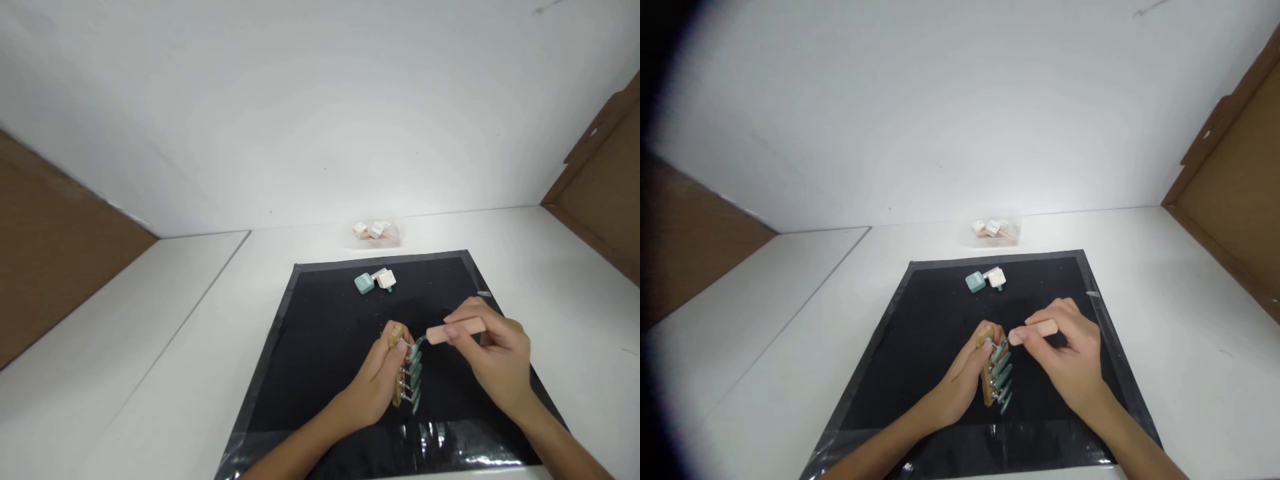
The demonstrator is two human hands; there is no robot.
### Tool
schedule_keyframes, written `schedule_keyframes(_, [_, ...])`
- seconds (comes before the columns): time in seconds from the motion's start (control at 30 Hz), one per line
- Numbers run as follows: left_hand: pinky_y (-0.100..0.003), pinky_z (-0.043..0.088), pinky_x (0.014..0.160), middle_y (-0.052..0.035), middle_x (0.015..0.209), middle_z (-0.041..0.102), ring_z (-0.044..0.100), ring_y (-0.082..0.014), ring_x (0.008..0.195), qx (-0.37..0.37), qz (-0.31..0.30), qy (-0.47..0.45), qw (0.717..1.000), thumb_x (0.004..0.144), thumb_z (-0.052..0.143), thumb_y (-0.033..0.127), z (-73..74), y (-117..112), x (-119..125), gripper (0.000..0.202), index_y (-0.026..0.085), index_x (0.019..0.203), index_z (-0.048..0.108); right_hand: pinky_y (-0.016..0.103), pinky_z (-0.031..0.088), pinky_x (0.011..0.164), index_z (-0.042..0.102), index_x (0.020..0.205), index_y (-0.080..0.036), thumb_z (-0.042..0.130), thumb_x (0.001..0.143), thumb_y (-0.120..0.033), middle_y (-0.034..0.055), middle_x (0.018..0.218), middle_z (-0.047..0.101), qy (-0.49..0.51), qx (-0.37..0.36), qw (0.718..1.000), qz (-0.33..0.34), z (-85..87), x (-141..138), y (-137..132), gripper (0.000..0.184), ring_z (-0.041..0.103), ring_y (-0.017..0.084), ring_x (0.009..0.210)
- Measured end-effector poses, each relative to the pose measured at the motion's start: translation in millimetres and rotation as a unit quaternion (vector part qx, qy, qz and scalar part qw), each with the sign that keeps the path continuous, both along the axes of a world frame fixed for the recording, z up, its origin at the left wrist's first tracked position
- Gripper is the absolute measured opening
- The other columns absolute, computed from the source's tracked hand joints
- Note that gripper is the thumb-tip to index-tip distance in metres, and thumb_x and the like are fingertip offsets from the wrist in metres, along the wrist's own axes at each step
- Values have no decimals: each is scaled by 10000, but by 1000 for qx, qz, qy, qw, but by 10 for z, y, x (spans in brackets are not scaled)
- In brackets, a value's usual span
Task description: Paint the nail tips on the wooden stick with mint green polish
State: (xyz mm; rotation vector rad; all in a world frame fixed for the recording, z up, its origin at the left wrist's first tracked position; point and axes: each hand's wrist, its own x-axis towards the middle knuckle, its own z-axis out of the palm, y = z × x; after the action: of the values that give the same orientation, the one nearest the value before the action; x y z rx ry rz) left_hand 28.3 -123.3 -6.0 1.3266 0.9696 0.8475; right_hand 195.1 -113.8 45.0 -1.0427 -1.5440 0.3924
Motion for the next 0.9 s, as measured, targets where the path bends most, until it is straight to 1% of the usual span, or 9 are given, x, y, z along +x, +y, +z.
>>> schedule_keyframes(0.07, [-301, 348, 708, 6, 754, 444, 413, -162, 723, -4, -1, -4, 1000, 884, 342, 587, 9, 0, 0, 403, 212, 796, 462, 258, 389, 421, 649, 622, -211, 664, 744, -164, -13, 499, 619, 18, -3, 1000, -10, -2, 8, -3, 132, 535, 137, 455])
schedule_keyframes(0.2, [-316, 345, 720, 7, 745, 447, 418, -165, 730, 4, -10, 0, 1000, 899, 328, 567, 6, 1, 7, 393, 211, 795, 458, 264, 414, 427, 647, 620, -209, 671, 755, -213, -6, 524, 635, 6, -5, 997, 75, -11, 8, -8, 137, 549, 140, 464])
schedule_keyframes(0.23, [-318, 344, 716, 9, 742, 444, 416, -163, 725, 7, -8, -4, 1000, 902, 329, 560, -1, 0, 8, 388, 210, 794, 459, 267, 420, 436, 646, 614, -210, 674, 752, -208, -7, 528, 640, -4, -5, 997, 71, -16, 5, -7, 140, 553, 141, 469])
schedule_keyframes(0.33, [-312, 338, 691, 12, 739, 432, 403, -155, 699, 7, -1, -22, 1000, 907, 331, 547, -28, -6, 1, 376, 211, 796, 459, 259, 408, 440, 645, 624, -214, 663, 745, -146, -12, 527, 634, 2, 0, 1000, -9, -36, 3, -3, 140, 549, 136, 477])
schedule_keyframes(0.4, [-308, 339, 691, 12, 747, 431, 403, -153, 701, 1, -2, -24, 1000, 910, 331, 542, -36, -8, -8, 371, 211, 805, 461, 250, 391, 422, 647, 654, -213, 647, 752, -129, -16, 521, 616, 27, 2, 999, -19, -43, 11, -2, 130, 535, 132, 471])
schedule_keyframes(0.5, [-309, 343, 733, 7, 772, 438, 417, -159, 740, -1, -3, -14, 1000, 911, 326, 542, -25, -3, -16, 375, 212, 806, 469, 249, 393, 417, 646, 665, -209, 649, 760, -164, -13, 527, 608, 36, 4, 998, 58, -33, 21, -3, 106, 531, 134, 473])
schedule_keyframes(0.57, [-310, 341, 750, 6, 777, 437, 420, -162, 756, -7, -4, -15, 1000, 909, 328, 548, -15, 1, -12, 381, 212, 801, 470, 249, 390, 419, 645, 647, -206, 664, 753, -177, -7, 536, 616, 20, 6, 997, 70, -23, 21, -6, 111, 533, 135, 477])
schedule_keyframes(0.7, [-289, 331, 692, 19, 733, 397, 382, -148, 700, -48, -7, -68, 997, 886, 367, 576, -14, -4, 8, 390, 213, 776, 458, 237, 362, 390, 647, 644, -206, 662, 743, -141, -17, 510, 595, 30, -5, 999, 15, -26, 11, -11, 120, 505, 121, 441])
schedule_keyframes(0.9, [-265, 343, 677, 20, 718, 416, 389, -136, 690, -132, 12, -135, 982, 805, 485, 629, -46, -8, 39, 430, 199, 784, 485, 230, 383, 392, 651, 649, -206, 649, 739, -130, -33, 488, 575, 77, -45, 995, 35, -56, -8, -19, 118, 508, 115, 424])
